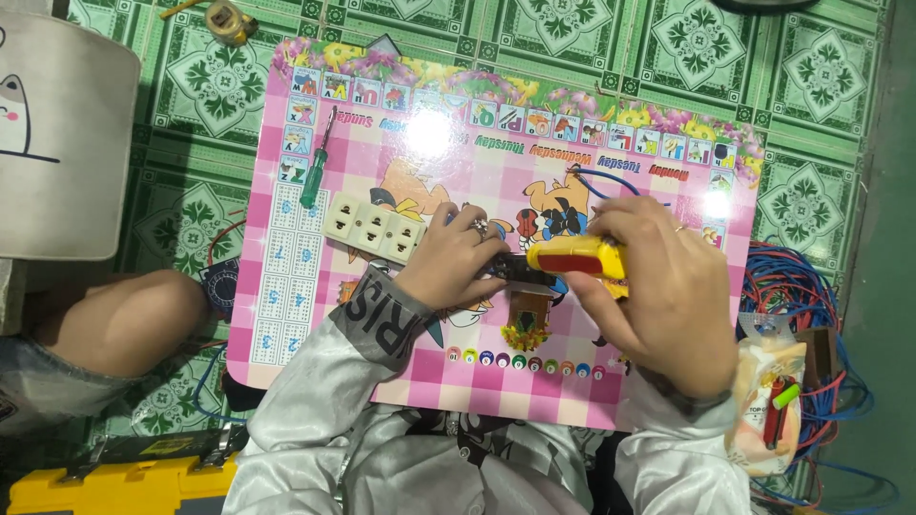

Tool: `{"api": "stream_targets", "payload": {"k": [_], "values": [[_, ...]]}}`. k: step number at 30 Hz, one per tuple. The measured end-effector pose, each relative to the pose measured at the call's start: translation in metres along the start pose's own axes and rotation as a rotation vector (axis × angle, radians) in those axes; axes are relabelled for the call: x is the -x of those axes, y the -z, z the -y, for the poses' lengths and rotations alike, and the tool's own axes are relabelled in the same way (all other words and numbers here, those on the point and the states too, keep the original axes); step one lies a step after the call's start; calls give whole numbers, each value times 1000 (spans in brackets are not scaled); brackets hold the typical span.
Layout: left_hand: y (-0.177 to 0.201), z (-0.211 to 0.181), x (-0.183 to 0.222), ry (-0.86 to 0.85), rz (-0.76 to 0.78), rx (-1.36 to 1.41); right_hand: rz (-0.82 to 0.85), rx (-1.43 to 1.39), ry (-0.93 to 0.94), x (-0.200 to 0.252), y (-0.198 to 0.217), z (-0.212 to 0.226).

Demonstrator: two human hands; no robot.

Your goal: Assembling or repairing a power strip using a manual screwdriver.

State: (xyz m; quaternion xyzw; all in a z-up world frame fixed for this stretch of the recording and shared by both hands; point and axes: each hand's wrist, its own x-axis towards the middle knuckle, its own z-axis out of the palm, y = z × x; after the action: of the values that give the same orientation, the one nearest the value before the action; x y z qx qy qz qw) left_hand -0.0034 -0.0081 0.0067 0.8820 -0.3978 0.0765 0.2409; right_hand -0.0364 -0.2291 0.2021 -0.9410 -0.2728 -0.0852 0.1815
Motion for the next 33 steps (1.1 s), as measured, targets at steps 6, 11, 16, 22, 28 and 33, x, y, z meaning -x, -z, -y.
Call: {"api": "stream_targets", "payload": {"k": [6, 11, 16, 22, 28, 33], "values": [[3, -1, -1, 3, 19, 0, 58, -247, 221, -9, 11, -14], [0, 1, 0, -2, -2, 7, -225, 45, 104, -2, -7, -14], [3, -1, 0, 15, 19, 50, -82, 1, 131, -9, 10, -10], [-7, 1, -1, 101, 54, 132, 139, -474, 243, -21, 22, -19], [-20, -1, 4, 98, 24, 83, -115, -212, 109, -19, -8, -19], [-20, -1, 4, 117, 15, 103, -143, -4, -32, -5, -16, -19]]}}
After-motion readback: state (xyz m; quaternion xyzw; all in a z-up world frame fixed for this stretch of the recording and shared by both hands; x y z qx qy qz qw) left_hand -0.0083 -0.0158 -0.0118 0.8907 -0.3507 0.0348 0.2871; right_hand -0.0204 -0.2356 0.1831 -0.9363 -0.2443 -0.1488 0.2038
